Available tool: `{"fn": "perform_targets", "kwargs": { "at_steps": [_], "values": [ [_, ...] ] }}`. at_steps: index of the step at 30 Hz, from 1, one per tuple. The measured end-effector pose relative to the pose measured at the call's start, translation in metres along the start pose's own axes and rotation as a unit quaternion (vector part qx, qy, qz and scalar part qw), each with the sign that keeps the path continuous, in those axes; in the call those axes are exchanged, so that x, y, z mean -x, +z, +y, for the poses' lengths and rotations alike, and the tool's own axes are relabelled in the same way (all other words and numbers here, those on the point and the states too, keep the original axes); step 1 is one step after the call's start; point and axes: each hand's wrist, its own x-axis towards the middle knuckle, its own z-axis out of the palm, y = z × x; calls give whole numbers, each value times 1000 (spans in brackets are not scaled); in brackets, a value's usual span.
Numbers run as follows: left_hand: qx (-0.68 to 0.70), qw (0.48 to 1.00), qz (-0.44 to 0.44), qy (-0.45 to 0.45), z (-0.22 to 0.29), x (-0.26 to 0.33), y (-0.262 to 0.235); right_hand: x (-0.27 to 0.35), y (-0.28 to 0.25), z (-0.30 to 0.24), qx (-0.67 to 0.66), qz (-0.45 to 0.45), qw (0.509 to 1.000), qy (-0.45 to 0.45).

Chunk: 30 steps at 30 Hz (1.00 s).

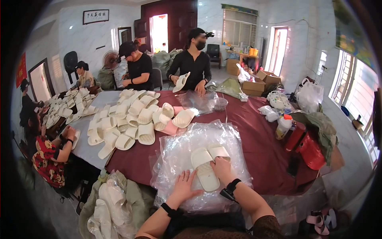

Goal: Packing finished shoe components into plastic bags and organizing them into large sacks.

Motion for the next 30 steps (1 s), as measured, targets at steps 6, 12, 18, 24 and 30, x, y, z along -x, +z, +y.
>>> {"fn": "perform_targets", "kwargs": {
  "at_steps": [6,12,18,24,30],
  "values": [
    [-44,998,-38,-7,9,-3,-1,3,-37,11,-79,105,991,16],
    [-102,993,-57,20,11,-29,7,53,-80,-17,-199,79,977,10],
    [-141,985,41,93,19,-47,7,73,-50,17,-100,78,991,29],
    [-54,988,-19,146,24,-4,-11,85,-22,25,25,52,998,34],
    [69,987,-31,144,8,11,2,85,-26,13,59,32,997,45]
  ]
}}
